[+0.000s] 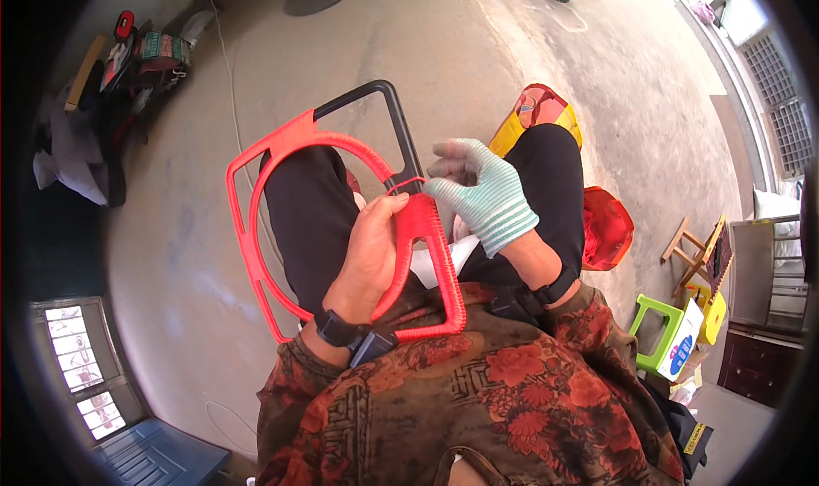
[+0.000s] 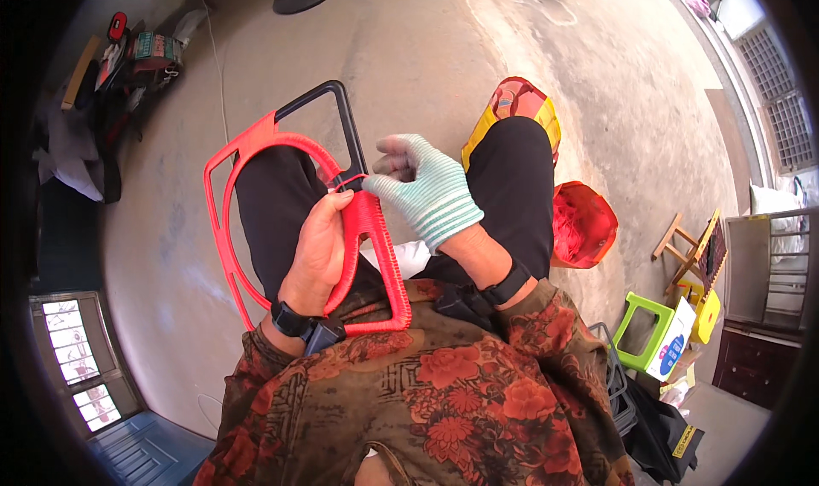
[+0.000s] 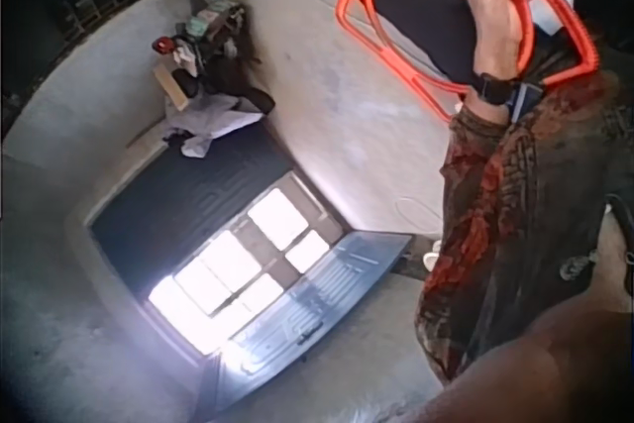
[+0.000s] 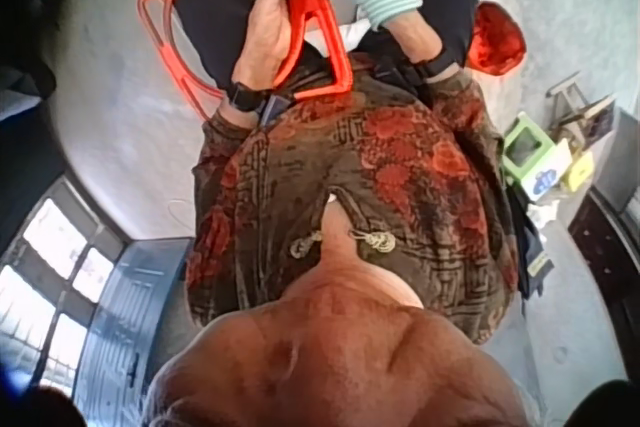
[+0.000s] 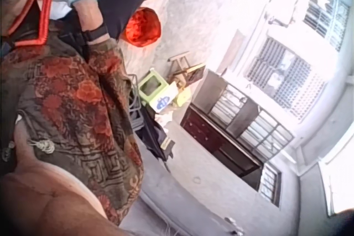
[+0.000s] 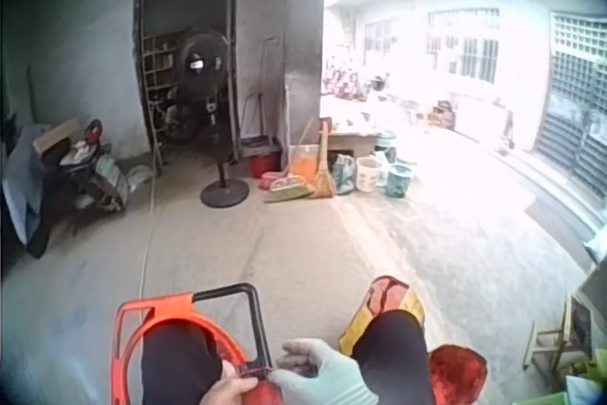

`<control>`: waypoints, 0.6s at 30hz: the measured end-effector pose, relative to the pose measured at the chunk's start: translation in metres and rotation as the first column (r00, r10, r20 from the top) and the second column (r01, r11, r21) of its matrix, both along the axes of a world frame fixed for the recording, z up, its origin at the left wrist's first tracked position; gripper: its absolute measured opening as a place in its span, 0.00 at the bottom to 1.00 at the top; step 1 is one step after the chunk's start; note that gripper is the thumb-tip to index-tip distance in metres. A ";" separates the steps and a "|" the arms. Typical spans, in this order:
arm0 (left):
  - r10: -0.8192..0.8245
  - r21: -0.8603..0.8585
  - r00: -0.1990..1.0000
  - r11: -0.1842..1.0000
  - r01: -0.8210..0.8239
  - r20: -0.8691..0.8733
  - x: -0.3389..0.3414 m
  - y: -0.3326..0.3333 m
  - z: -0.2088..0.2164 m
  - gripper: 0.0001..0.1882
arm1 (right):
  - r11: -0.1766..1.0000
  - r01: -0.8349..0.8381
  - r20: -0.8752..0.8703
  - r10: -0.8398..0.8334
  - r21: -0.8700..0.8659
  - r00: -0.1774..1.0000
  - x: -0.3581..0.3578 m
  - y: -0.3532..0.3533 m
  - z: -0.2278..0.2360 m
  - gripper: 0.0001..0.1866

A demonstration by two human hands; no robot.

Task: Wrapping a red and black plastic frame with red cord.

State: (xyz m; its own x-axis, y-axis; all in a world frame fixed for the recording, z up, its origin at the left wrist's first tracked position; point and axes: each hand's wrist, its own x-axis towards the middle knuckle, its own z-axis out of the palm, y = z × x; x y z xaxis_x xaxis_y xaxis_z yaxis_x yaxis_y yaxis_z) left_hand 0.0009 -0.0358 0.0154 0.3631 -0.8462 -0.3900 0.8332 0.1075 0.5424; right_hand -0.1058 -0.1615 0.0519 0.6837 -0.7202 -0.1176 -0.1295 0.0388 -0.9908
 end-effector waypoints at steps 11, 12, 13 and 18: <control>-0.028 -0.057 0.999 0.998 0.026 -0.034 0.004 0.002 -0.001 0.11 | 0.973 0.212 0.047 -0.208 -0.097 0.977 -0.003 -0.005 -0.015 0.12; -0.025 -0.061 0.999 0.998 0.022 -0.047 0.005 0.001 -0.002 0.10 | 0.983 0.178 0.011 -0.178 -0.049 0.984 -0.004 -0.004 -0.014 0.12; -0.020 -0.062 0.999 0.998 0.017 -0.050 0.004 0.001 0.000 0.10 | 0.989 0.145 -0.023 -0.145 0.001 0.989 -0.004 -0.003 -0.014 0.11; -0.002 -0.072 0.997 0.997 -0.003 -0.072 0.002 0.002 0.000 0.09 | 0.994 0.053 -0.064 -0.059 -0.092 0.996 0.003 0.007 -0.015 0.10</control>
State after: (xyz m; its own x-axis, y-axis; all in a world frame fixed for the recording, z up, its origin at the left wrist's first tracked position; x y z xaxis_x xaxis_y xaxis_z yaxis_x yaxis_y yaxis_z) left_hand 0.0029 -0.0341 0.0156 0.3364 -0.8730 -0.3531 0.8700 0.1446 0.4714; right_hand -0.1032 -0.1548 0.0365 0.6347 -0.7670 -0.0940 -0.1949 -0.0412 -0.9800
